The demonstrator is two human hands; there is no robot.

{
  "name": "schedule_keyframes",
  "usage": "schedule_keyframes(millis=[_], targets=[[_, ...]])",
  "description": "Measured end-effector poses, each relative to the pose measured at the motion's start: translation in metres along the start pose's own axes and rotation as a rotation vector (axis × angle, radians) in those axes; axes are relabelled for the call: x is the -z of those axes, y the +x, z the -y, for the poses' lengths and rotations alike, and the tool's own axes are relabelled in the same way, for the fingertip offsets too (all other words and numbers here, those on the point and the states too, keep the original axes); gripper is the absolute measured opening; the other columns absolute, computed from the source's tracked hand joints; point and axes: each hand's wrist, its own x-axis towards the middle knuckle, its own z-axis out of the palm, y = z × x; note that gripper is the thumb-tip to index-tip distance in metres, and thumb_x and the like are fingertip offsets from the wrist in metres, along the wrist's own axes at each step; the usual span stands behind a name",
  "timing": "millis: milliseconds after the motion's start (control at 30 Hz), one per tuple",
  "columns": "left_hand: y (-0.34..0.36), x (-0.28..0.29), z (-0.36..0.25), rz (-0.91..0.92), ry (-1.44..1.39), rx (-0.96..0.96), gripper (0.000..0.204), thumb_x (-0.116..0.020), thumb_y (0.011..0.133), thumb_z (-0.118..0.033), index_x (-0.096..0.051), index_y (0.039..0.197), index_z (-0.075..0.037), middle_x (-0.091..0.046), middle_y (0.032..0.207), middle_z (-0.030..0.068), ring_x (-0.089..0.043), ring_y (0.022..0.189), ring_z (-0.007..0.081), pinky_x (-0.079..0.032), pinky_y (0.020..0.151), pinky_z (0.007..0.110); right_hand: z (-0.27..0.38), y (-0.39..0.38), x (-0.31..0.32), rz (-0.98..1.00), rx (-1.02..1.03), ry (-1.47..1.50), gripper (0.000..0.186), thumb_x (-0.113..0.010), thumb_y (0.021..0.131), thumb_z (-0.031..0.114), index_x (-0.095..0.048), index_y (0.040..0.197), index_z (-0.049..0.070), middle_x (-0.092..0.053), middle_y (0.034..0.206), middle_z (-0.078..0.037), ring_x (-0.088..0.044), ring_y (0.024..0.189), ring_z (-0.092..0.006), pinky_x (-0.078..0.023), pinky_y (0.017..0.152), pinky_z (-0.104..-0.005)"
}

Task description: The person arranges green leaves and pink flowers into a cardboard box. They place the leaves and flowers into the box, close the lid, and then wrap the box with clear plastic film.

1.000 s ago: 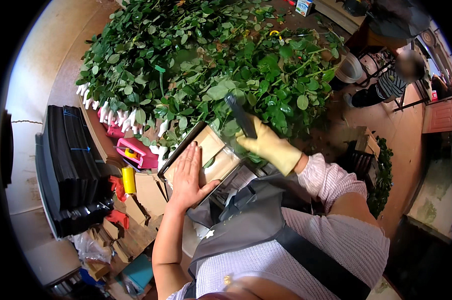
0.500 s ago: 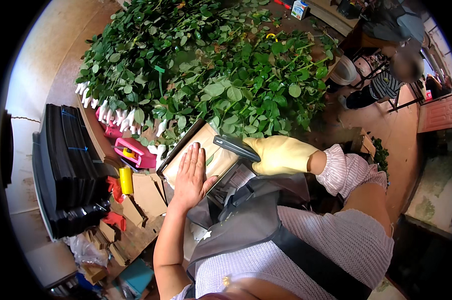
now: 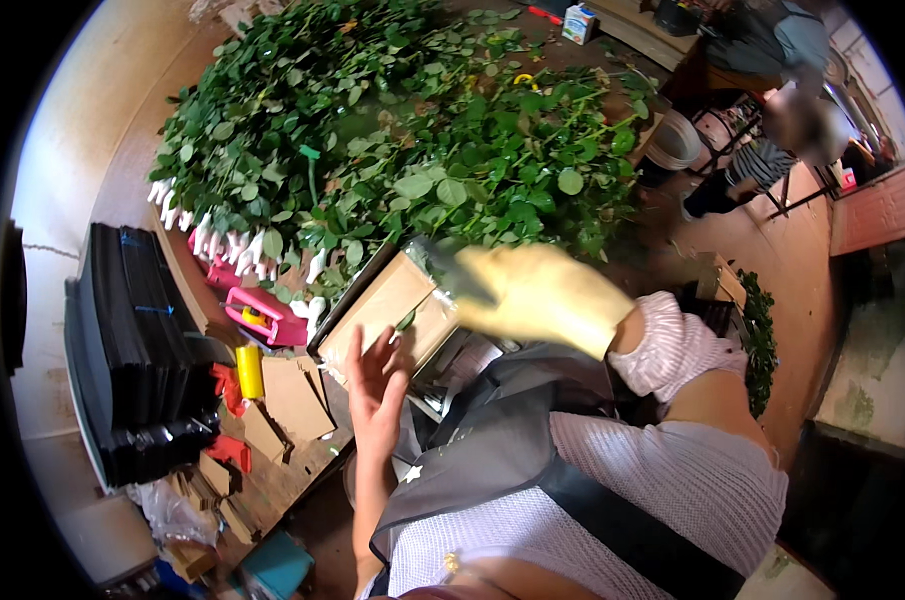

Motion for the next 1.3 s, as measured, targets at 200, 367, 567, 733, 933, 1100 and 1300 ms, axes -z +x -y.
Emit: schedule_keyframes(millis=[200,367,567,733,933,1100,1300], targets=[[-0.036,0.001,-0.008,-0.542,-0.149,0.053,0.074,-0.070,0.087,-0.007,-0.037,0.154,-0.006,-0.057,0.109,0.0059,-0.060,0.085,0.0145,-0.056,0.074,0.029,0.035,0.020,-0.034,0.259,0.423,0.447,0.078,-0.057,0.095,0.072,-0.062,0.129,0.002,-0.072,0.115,-0.020,-0.073,0.102,-0.0327,-0.059,0.086,-0.0426],[-0.062,0.080,0.029,-0.894,0.388,-0.040,0.080,-0.070,0.087,-0.006,-0.033,0.157,-0.001,-0.057,0.123,0.0136,-0.062,0.093,0.0228,-0.055,0.081,0.035,0.010,0.046,-0.041,0.022,0.116,-0.187,0.063,-0.060,0.096,0.063,-0.065,0.103,0.000,-0.073,0.084,-0.017,-0.076,0.081,-0.0297,-0.058,0.065,-0.0469],[-0.047,0.159,0.131,-0.573,1.213,0.125,0.097,-0.086,0.080,-0.031,-0.037,0.157,0.002,-0.053,0.139,0.0302,-0.052,0.127,0.0490,-0.042,0.110,0.053,-0.022,0.064,-0.027,0.223,0.070,0.153,0.039,-0.065,0.099,0.047,-0.073,0.106,0.009,-0.077,0.086,-0.008,-0.075,0.080,-0.0262,-0.057,0.073,-0.0410],[-0.020,0.153,0.138,-0.420,1.255,0.147,0.085,-0.076,0.089,-0.042,-0.042,0.150,0.006,-0.055,0.131,0.0308,-0.050,0.126,0.0480,-0.040,0.108,0.052,-0.066,0.083,-0.031,-0.298,-0.091,0.195,0.027,-0.067,0.099,0.037,-0.073,0.099,0.011,-0.079,0.089,-0.006,-0.075,0.078,-0.0204,-0.059,0.070,-0.0385],[0.003,0.144,0.148,-0.683,0.757,0.262,0.066,-0.037,0.112,-0.047,-0.050,0.141,0.012,-0.051,0.141,0.0310,-0.048,0.131,0.0453,-0.036,0.113,0.050,0.002,0.037,-0.018,0.162,0.210,0.488,0.034,-0.068,0.099,0.047,-0.073,0.112,0.016,-0.077,0.099,-0.003,-0.073,0.088,-0.0161,-0.057,0.080,-0.0321],[-0.017,0.142,0.138,-0.582,1.127,0.034,0.046,-0.062,0.102,-0.021,-0.055,0.141,0.002,-0.054,0.139,0.0282,-0.051,0.130,0.0424,-0.040,0.111,0.050,-0.020,0.066,-0.035,0.005,0.006,0.485,0.037,-0.064,0.102,0.036,-0.067,0.125,0.007,-0.074,0.111,-0.011,-0.073,0.100,-0.0265,-0.057,0.087,-0.0369],[-0.024,0.146,0.098,-0.838,0.889,-0.006,0.029,-0.067,0.097,-0.011,-0.067,0.124,0.000,-0.064,0.115,0.0188,-0.061,0.109,0.0349,-0.048,0.098,0.043,0.006,0.037,-0.036,-0.165,0.110,0.850,0.028,-0.062,0.104,0.019,-0.069,0.123,-0.001,-0.075,0.099,-0.010,-0.070,0.091,-0.0186,-0.056,0.080,-0.0303]])
